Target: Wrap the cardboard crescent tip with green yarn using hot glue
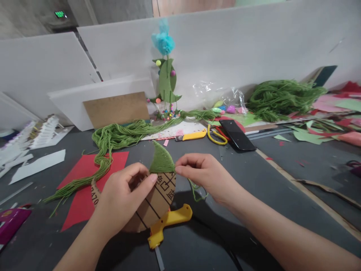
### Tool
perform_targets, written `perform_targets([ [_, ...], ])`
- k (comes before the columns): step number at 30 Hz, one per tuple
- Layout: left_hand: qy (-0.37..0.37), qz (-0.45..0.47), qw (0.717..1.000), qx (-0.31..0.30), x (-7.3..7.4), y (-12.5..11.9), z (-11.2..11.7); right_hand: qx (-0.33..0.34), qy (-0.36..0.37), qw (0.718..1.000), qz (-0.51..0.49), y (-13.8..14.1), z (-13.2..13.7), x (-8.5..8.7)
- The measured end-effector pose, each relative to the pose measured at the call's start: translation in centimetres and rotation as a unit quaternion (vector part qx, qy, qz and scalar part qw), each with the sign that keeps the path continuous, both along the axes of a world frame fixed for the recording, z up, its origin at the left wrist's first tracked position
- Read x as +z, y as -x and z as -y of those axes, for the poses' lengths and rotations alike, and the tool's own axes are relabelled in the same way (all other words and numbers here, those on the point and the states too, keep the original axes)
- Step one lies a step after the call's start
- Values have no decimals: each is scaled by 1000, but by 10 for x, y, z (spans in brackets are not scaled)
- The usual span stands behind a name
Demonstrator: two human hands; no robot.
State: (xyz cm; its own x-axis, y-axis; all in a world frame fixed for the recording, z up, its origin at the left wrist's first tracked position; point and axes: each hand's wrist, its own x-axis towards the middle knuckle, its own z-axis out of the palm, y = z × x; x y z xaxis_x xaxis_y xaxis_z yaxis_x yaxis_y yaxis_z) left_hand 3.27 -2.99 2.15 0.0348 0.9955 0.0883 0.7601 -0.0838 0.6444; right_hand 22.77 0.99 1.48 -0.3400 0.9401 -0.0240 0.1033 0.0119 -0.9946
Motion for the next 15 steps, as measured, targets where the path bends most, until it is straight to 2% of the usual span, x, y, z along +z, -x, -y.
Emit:
perform_targets([
  [6, 58, 1, 998, -38, 5, -3, 10, -47, 58, 995, -65, -2, 0, 4],
  [10, 112, 95, 986, -81, 1, -2, 7, -37, 80, 993, -83, -3, 0, 7],
  [15, 126, 192, 971, -63, 0, 6, -3, -34, 74, 991, -103, -2, 4, 9],
])
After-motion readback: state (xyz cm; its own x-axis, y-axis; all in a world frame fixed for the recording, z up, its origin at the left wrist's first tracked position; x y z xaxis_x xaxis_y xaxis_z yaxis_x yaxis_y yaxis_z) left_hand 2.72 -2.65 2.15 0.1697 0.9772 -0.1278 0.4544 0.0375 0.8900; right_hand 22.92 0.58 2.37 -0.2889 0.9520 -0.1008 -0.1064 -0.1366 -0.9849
